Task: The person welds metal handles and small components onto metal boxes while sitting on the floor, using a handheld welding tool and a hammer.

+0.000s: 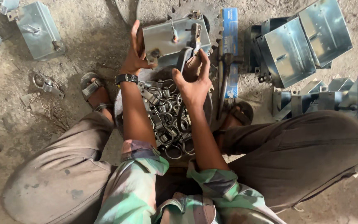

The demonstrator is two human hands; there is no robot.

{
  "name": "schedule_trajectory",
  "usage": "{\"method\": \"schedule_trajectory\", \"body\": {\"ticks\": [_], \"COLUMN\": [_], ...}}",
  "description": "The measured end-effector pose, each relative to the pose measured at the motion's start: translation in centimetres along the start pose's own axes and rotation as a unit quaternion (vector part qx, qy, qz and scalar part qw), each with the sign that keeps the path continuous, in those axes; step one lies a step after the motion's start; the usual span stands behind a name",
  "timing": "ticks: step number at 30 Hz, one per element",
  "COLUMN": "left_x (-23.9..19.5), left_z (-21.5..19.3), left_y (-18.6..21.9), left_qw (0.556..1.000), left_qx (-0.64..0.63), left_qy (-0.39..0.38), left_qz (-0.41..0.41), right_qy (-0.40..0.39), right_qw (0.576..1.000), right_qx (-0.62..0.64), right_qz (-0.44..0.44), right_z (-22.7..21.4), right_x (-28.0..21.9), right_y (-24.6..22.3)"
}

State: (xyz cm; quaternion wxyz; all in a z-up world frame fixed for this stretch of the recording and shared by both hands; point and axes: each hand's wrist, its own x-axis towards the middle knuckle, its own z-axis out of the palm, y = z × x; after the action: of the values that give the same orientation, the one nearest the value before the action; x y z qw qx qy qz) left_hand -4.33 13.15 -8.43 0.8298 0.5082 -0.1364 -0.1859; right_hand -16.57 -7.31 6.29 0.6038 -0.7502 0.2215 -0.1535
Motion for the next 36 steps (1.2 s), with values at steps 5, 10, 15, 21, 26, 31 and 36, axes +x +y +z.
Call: {"method": "schedule_trajectory", "body": {"ticks": [5,10,15,21,26,31,36], "left_x": [0.0,-0.1,-0.2,-0.4,-0.4,-0.5,0.0], "left_z": [-0.5,-0.4,0.1,0.3,0.9,1.0,0.8], "left_y": [-0.4,0.2,0.9,1.2,1.9,2.0,1.7], "left_qw": [0.996,0.997,0.996,0.996,0.996,0.996,0.996], "left_qx": [0.083,0.081,0.089,0.082,0.076,0.078,0.084], "left_qy": [0.016,-0.001,-0.003,-0.016,-0.005,-0.014,-0.024], "left_qz": [-0.027,-0.02,-0.03,-0.023,-0.038,-0.027,-0.009], "right_qy": [-0.026,-0.018,-0.022,-0.04,-0.051,-0.065,-0.069], "right_qw": [0.999,1.0,0.999,0.998,0.995,0.997,0.994], "right_qx": [0.035,0.014,0.02,-0.019,-0.042,-0.048,-0.056], "right_qz": [0.007,0.014,0.014,0.035,0.077,0.017,0.071], "right_z": [0.1,0.5,0.4,-0.3,-0.4,-0.7,-1.0], "right_x": [-0.7,-0.8,-0.1,0.4,0.7,0.9,1.4], "right_y": [-0.4,-1.0,-1.3,-2.7,-3.6,-2.9,-2.9]}}
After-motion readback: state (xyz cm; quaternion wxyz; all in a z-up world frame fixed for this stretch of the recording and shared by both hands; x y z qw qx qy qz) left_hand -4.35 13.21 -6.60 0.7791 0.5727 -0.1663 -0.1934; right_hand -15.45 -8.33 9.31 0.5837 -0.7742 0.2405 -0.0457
